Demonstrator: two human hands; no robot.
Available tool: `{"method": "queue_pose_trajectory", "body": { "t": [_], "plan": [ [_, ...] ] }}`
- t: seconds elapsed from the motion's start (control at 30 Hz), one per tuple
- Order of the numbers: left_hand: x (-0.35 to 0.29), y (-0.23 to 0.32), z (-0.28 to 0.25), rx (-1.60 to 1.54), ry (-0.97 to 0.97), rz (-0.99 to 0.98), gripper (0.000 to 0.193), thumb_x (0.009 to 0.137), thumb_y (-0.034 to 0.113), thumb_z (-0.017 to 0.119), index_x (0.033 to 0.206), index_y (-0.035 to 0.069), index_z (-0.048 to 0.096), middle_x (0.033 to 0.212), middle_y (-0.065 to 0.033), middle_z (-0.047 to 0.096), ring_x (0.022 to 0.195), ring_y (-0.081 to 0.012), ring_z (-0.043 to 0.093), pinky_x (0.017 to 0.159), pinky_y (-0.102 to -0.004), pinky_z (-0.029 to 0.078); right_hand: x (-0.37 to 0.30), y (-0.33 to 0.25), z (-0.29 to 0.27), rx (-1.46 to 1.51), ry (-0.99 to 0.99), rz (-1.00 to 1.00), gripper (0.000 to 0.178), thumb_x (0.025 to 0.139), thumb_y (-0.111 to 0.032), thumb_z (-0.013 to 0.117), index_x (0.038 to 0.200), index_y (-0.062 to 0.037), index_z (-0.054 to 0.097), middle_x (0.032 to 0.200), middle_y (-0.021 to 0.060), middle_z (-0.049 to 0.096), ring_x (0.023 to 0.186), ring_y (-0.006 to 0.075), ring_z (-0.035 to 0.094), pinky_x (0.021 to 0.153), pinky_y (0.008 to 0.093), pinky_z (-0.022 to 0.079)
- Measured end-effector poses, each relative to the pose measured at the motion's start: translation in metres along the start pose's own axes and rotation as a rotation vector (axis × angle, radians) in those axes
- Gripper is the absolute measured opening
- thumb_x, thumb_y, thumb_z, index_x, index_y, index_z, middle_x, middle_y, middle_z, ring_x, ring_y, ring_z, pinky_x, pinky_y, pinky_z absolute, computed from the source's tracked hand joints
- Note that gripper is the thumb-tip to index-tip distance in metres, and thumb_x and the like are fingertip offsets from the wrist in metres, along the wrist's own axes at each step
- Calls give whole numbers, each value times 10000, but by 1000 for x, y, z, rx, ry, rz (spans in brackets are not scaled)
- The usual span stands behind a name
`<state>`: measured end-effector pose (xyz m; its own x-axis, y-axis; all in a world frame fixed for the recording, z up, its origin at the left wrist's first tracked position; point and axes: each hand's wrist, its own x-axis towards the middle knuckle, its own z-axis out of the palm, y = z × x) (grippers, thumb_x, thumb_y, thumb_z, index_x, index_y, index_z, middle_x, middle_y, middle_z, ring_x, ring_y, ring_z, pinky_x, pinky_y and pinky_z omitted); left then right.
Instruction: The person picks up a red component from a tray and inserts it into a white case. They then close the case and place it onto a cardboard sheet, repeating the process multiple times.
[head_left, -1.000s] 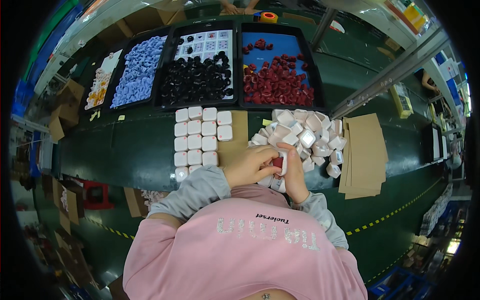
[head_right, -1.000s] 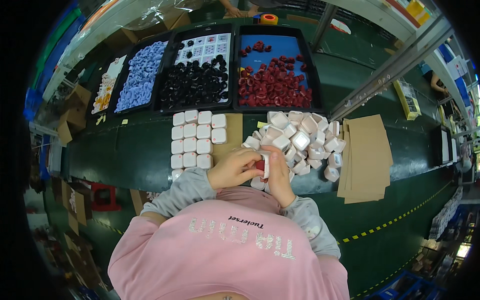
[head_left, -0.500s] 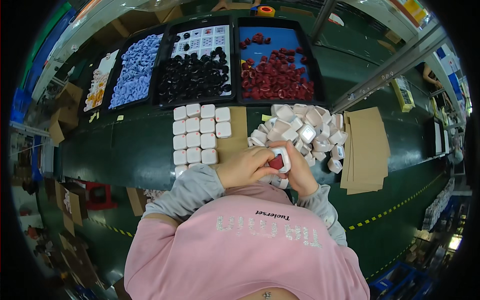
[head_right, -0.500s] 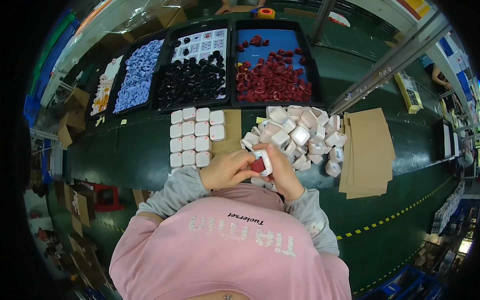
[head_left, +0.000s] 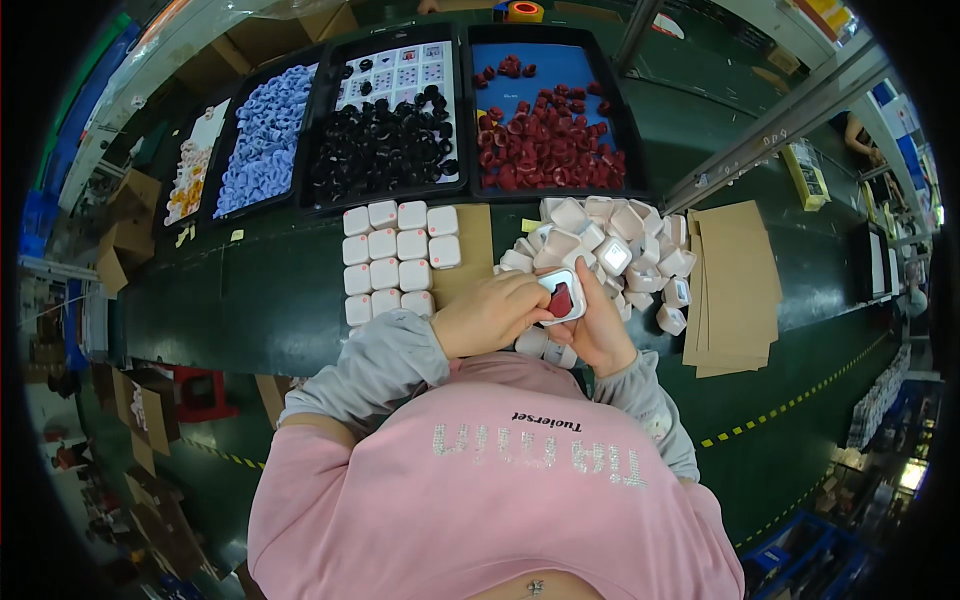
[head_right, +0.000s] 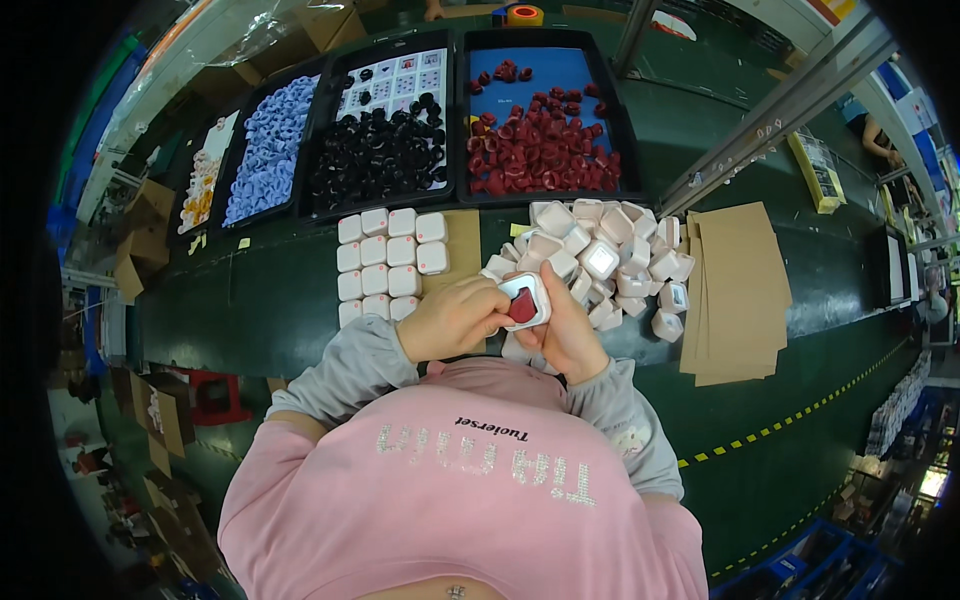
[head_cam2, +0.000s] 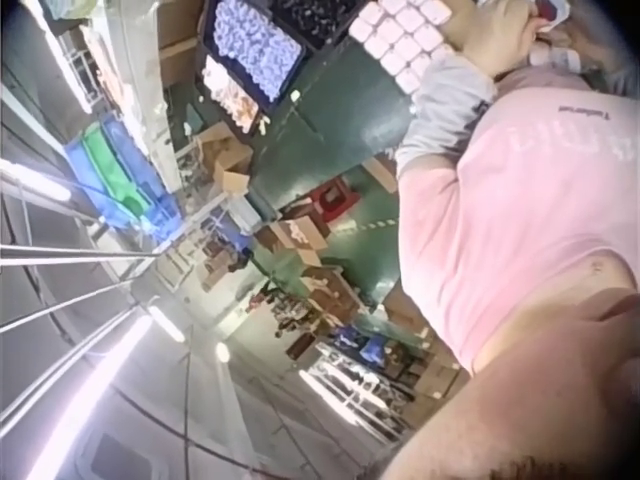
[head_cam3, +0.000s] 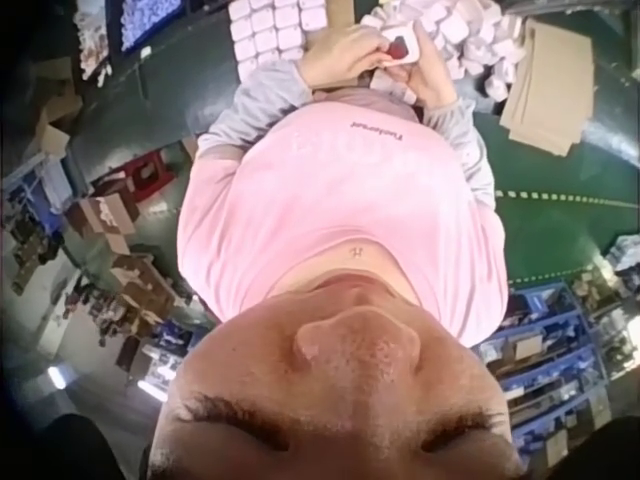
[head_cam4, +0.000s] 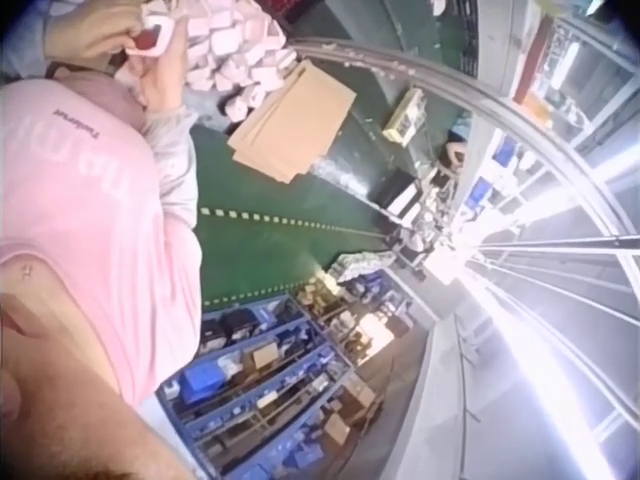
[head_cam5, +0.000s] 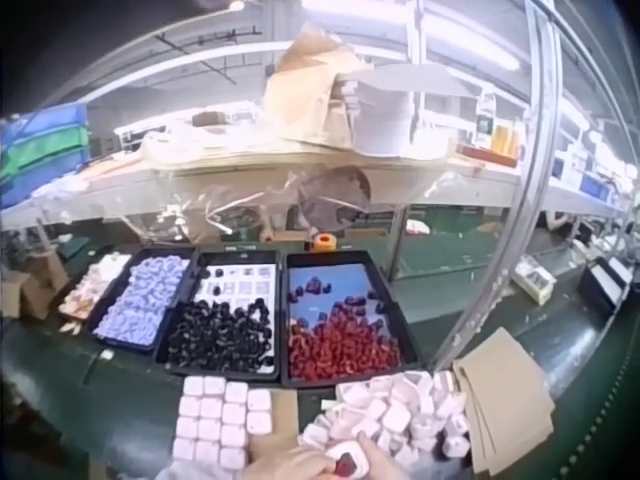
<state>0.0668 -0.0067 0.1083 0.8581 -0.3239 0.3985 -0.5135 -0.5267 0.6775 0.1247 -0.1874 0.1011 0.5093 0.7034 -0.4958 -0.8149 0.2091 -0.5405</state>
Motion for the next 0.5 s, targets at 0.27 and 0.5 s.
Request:
{"method": "queue_pose_trajectory", "body": {
  "t": [0.27,0.5],
  "plan": [
    [3,20,5,103,131,-99,356,779,188,721,1039,11,555,999,-152,540,905,-314,555,759,-363,468,-1,-4,13,-396,203,-308,456,1012,-461,284,1153,-109,536,810,-6,589,588,48,490,467,188,355],
    [4,16,19,-50,256,-105,432,714,192,751,1050,1,558,1002,-162,564,886,-335,565,752,-402,456,1,8,15,-428,282,-435,440,1007,-446,324,1170,-89,522,880,20,594,700,69,546,539,203,441]
  ]
}}
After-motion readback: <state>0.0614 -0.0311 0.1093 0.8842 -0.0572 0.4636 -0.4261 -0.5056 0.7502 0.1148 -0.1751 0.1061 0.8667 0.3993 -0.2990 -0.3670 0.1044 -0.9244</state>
